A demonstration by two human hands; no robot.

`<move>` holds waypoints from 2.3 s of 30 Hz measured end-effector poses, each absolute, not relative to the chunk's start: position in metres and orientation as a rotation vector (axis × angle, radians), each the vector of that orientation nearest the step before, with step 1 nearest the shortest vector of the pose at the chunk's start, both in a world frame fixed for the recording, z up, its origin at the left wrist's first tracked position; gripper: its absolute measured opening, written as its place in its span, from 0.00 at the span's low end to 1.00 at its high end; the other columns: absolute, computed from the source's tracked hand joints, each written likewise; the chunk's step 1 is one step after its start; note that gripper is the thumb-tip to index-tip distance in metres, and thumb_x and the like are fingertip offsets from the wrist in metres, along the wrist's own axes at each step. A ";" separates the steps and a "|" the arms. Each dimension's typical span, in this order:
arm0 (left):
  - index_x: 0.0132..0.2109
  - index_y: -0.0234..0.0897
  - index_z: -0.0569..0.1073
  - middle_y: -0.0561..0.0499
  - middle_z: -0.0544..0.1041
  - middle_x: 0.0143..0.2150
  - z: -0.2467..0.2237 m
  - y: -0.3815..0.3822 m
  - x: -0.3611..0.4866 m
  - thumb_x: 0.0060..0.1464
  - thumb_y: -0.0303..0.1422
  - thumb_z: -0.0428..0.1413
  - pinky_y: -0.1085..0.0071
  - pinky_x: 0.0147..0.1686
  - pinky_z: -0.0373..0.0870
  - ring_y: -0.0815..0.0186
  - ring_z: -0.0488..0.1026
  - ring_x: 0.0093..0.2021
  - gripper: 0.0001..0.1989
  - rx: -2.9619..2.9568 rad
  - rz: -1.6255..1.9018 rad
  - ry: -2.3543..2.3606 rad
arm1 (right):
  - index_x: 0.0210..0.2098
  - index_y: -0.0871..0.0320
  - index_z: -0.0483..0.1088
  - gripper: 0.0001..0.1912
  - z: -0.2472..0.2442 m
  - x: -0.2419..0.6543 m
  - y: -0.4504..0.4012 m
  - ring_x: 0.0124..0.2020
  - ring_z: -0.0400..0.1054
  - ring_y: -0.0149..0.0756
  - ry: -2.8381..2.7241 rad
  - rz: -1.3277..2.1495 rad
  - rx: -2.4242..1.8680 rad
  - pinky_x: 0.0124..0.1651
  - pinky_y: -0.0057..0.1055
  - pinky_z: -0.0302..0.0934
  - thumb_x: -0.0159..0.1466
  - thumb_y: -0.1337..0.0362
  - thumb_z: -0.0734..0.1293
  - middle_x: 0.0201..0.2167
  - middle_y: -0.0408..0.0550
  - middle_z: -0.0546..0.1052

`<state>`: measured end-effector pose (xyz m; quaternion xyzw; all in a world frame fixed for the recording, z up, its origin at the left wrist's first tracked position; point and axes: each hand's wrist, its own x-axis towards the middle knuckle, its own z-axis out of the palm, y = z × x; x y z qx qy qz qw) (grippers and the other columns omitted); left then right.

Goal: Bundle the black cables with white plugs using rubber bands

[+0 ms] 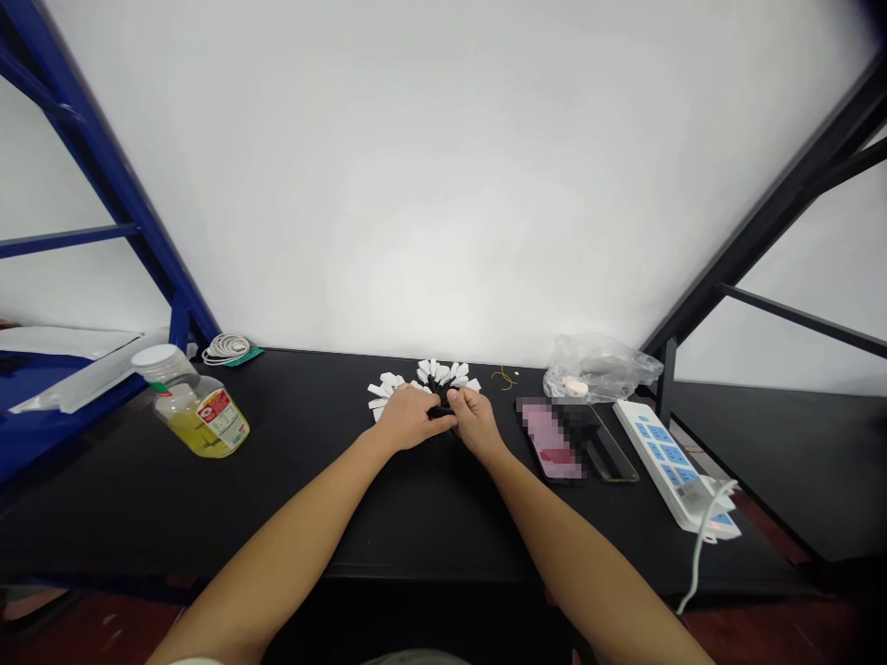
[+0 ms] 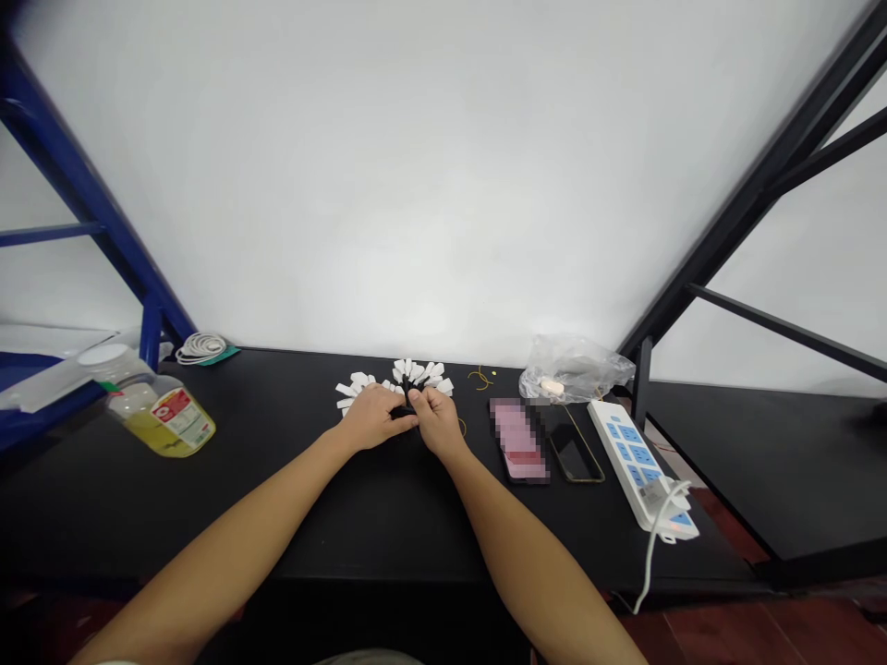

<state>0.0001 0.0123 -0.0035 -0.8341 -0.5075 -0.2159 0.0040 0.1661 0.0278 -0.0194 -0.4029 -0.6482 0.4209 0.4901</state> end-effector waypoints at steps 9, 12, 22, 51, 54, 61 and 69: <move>0.26 0.38 0.69 0.51 0.75 0.25 -0.004 0.012 -0.001 0.59 0.56 0.53 0.63 0.40 0.60 0.62 0.71 0.28 0.27 -2.581 -0.724 -1.651 | 0.25 0.54 0.60 0.25 -0.014 0.167 0.023 0.16 0.62 0.31 -1.601 1.149 -0.954 0.21 0.28 0.54 0.64 0.41 0.63 0.14 0.36 0.63; 0.27 0.38 0.69 0.51 0.75 0.25 -0.005 0.012 -0.001 0.59 0.56 0.54 0.63 0.40 0.60 0.62 0.71 0.29 0.26 -2.611 -0.749 -1.630 | 0.22 0.54 0.58 0.26 -0.013 0.167 0.023 0.15 0.59 0.30 -1.581 1.105 -1.001 0.20 0.28 0.53 0.63 0.41 0.65 0.13 0.37 0.63; 0.30 0.39 0.72 0.52 0.76 0.26 -0.006 0.011 -0.001 0.59 0.54 0.54 0.62 0.41 0.61 0.62 0.71 0.30 0.23 -2.654 -0.786 -1.586 | 0.20 0.53 0.49 0.30 -0.021 0.165 0.029 0.17 0.47 0.25 -1.496 1.019 -1.072 0.19 0.26 0.44 0.53 0.47 0.74 0.13 0.34 0.55; 0.24 0.39 0.68 0.51 0.72 0.22 -0.008 0.023 -0.023 0.44 0.65 0.59 0.62 0.40 0.61 0.60 0.70 0.28 0.31 -2.477 -0.833 -1.729 | 0.36 0.56 0.74 0.14 -0.009 0.172 0.021 0.19 0.52 0.29 -1.525 0.736 -1.062 0.26 0.28 0.51 0.63 0.51 0.68 0.16 0.35 0.57; 0.23 0.39 0.68 0.51 0.73 0.22 -0.011 0.032 -0.043 0.44 0.64 0.60 0.63 0.41 0.61 0.60 0.70 0.29 0.30 -2.399 -0.860 -1.739 | 0.37 0.56 0.73 0.15 -0.010 0.175 0.025 0.19 0.52 0.29 -1.505 0.754 -1.046 0.24 0.28 0.50 0.65 0.50 0.66 0.16 0.35 0.57; 0.25 0.38 0.71 0.48 0.76 0.29 -0.022 0.052 -0.093 0.54 0.52 0.57 0.56 0.51 0.59 0.57 0.73 0.39 0.22 -2.183 -0.773 -1.930 | 0.36 0.56 0.74 0.15 -0.009 0.178 0.031 0.20 0.54 0.30 -1.614 0.661 -1.110 0.27 0.27 0.51 0.65 0.51 0.65 0.17 0.35 0.58; 0.42 0.42 0.78 0.40 0.65 0.67 -0.033 0.048 -0.128 0.52 0.47 0.62 0.36 0.65 0.41 0.42 0.55 0.69 0.16 -2.056 -0.333 -2.326 | 0.33 0.55 0.74 0.06 0.009 0.215 0.052 0.28 0.65 0.33 -2.115 0.541 -1.507 0.32 0.27 0.51 0.64 0.60 0.66 0.25 0.41 0.73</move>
